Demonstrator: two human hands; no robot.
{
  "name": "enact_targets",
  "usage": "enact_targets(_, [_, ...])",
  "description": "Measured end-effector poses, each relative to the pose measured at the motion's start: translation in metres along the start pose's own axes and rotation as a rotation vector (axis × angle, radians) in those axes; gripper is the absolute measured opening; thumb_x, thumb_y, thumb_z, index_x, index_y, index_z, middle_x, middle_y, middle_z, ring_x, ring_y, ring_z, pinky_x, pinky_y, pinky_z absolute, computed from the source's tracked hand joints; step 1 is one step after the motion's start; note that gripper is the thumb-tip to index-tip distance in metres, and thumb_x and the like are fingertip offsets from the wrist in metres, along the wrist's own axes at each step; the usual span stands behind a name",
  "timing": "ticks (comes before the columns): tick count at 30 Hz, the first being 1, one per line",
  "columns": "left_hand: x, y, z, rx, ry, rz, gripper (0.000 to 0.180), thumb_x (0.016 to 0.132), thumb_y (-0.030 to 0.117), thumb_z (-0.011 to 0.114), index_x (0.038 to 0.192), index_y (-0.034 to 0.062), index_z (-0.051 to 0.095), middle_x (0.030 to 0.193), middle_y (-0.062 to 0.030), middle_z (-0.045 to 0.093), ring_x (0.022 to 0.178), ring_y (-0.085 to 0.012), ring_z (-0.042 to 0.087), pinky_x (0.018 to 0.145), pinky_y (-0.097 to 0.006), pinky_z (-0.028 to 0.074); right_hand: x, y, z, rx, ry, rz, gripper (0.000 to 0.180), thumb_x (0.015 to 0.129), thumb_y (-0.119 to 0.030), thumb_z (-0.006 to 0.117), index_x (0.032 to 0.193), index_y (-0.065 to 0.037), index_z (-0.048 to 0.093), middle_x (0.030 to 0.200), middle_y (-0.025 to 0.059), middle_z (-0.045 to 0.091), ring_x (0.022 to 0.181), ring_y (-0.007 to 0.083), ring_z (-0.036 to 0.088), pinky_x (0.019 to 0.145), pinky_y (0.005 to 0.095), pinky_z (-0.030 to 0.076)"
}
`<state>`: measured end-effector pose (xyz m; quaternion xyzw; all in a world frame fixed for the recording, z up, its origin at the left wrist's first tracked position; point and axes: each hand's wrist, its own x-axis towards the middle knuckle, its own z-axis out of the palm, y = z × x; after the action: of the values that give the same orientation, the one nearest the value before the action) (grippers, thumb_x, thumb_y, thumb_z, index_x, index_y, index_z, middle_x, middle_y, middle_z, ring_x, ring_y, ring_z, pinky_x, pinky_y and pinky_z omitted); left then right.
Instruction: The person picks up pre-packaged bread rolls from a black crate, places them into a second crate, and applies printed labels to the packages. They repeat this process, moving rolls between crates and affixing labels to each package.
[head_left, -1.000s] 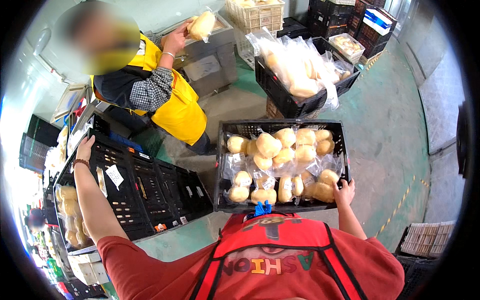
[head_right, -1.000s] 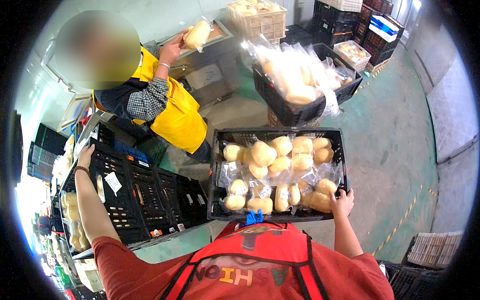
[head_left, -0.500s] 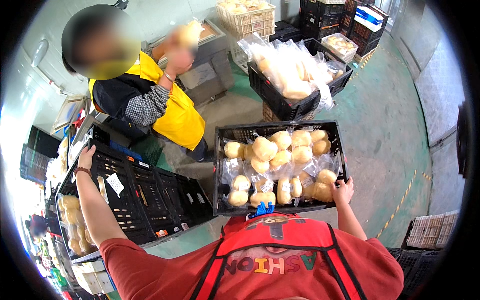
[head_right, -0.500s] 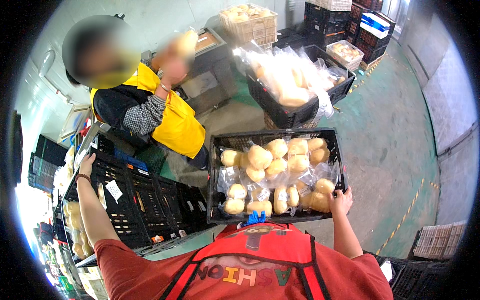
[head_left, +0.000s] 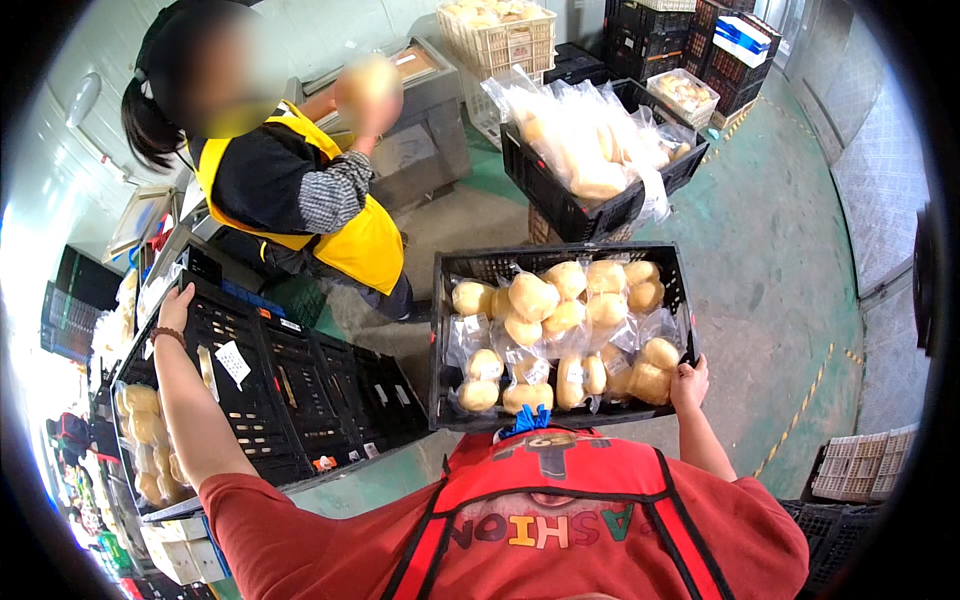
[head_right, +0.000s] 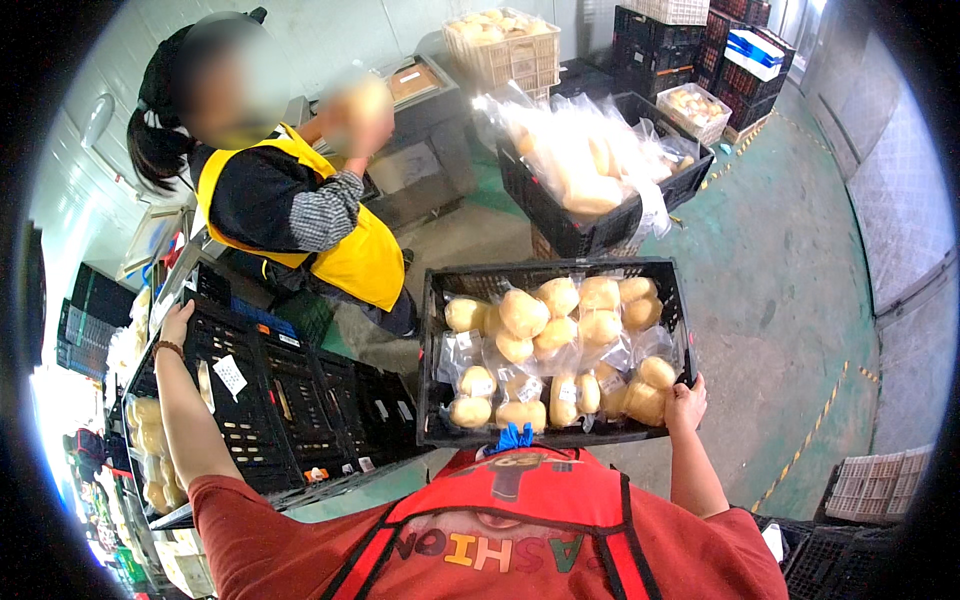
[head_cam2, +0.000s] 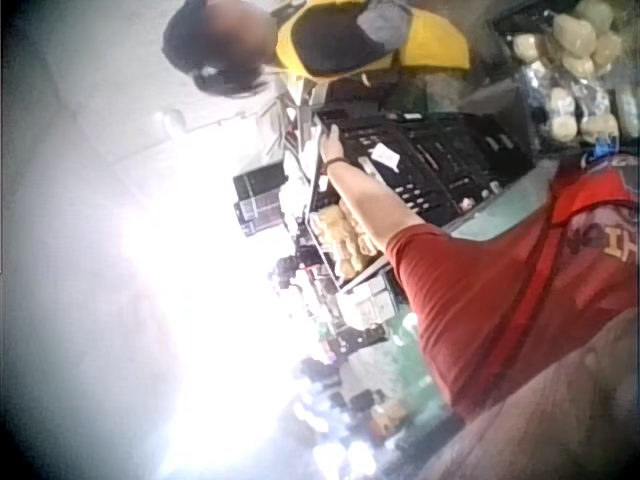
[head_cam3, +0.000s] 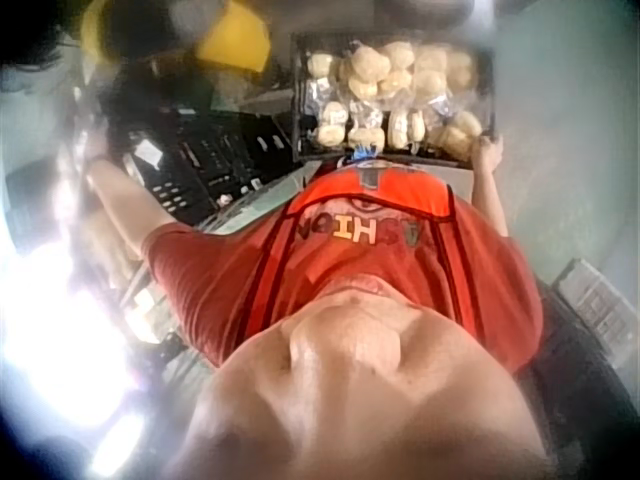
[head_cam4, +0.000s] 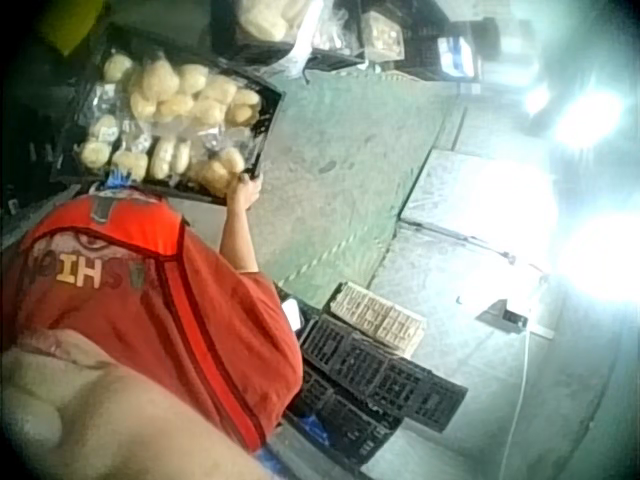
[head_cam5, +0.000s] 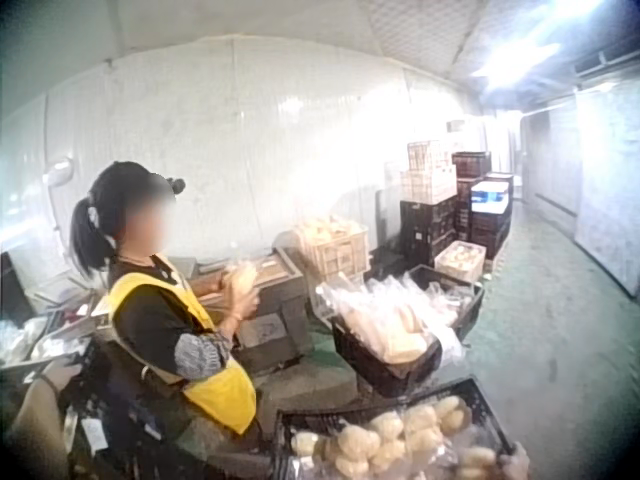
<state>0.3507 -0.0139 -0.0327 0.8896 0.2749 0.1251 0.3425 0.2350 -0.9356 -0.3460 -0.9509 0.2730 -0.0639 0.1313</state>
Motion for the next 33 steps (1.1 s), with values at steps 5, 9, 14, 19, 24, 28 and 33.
enact_targets(5, [-0.006,0.0,-0.008,-0.026,0.007,-0.014,0.048,0.087,0.034,0.063,0.117,-0.0038,0.055,0.1,-0.0082,0.064,0.081,-0.0155,0.061,0.072,-0.028,0.048,0.006,0.01,0.014,0.059,0.028,-0.017,0.016,0.08,-0.024,0.065,0.078,-0.008,0.065,0.14,0.0184,0.04,0.116,0.0359,0.047,0.093,0.0436,0.041])
enact_targets(9, [-0.007,0.002,-0.012,0.014,0.017,-0.018,0.049,0.087,0.035,0.063,0.117,-0.0035,0.055,0.1,-0.0081,0.064,0.083,-0.0158,0.06,0.073,-0.028,0.048,0.003,-0.003,0.006,0.014,0.069,-0.051,0.015,0.078,-0.022,0.066,0.077,-0.007,0.065,0.136,0.0222,0.043,0.11,0.0387,0.052,0.089,0.0435,0.045])
enact_targets(14, [-0.016,0.018,-0.011,0.113,-0.089,-0.082,0.083,0.083,0.05,0.061,0.134,-0.0115,0.037,0.133,-0.0203,0.048,0.125,-0.0274,0.043,0.105,-0.034,0.03,0.001,-0.017,-0.006,-0.033,0.044,-0.003,0.017,0.075,-0.025,0.07,0.077,-0.008,0.066,0.134,0.021,0.045,0.109,0.0371,0.053,0.089,0.0431,0.046])
enact_targets(19, [-0.018,0.02,-0.01,0.068,-0.089,-0.096,0.082,0.083,0.048,0.062,0.135,-0.0108,0.036,0.133,-0.0202,0.047,0.125,-0.0263,0.043,0.104,-0.032,0.03,0.002,-0.014,-0.004,-0.028,0.007,0.029,0.015,0.075,-0.025,0.07,0.077,-0.011,0.065,0.139,0.0175,0.041,0.116,0.0338,0.049,0.091,0.0416,0.043])
enact_targets(24, [-0.011,0.01,-0.012,0.04,-0.067,-0.052,0.069,0.085,0.042,0.063,0.128,-0.0078,0.044,0.123,-0.0152,0.053,0.111,-0.0224,0.05,0.095,-0.031,0.037,0.002,-0.012,-0.002,-0.021,0.024,0.019,0.017,0.075,-0.026,0.071,0.077,-0.01,0.065,0.138,0.0174,0.042,0.116,0.0332,0.049,0.09,0.0412,0.043])
enact_targets(28, [-0.007,-0.003,-0.01,-0.052,-0.002,-0.02,0.045,0.088,0.033,0.063,0.116,-0.001,0.058,0.101,-0.0067,0.064,0.087,-0.0162,0.06,0.077,-0.028,0.047,0.002,-0.019,-0.006,-0.031,0.007,0.033,0.018,0.075,-0.027,0.071,0.078,-0.01,0.065,0.138,0.017,0.042,0.115,0.0328,0.049,0.09,0.041,0.043])
enact_targets(33, [-0.011,0.004,-0.006,-0.046,0.009,-0.007,0.039,0.088,0.031,0.063,0.112,0.0008,0.059,0.094,-0.0048,0.065,0.077,-0.0141,0.06,0.07,-0.027,0.048,0.002,-0.023,-0.012,-0.036,-0.024,0.056,0.019,0.075,-0.028,0.071,0.078,-0.01,0.066,0.138,0.0169,0.041,0.114,0.0325,0.05,0.09,0.0406,0.043])
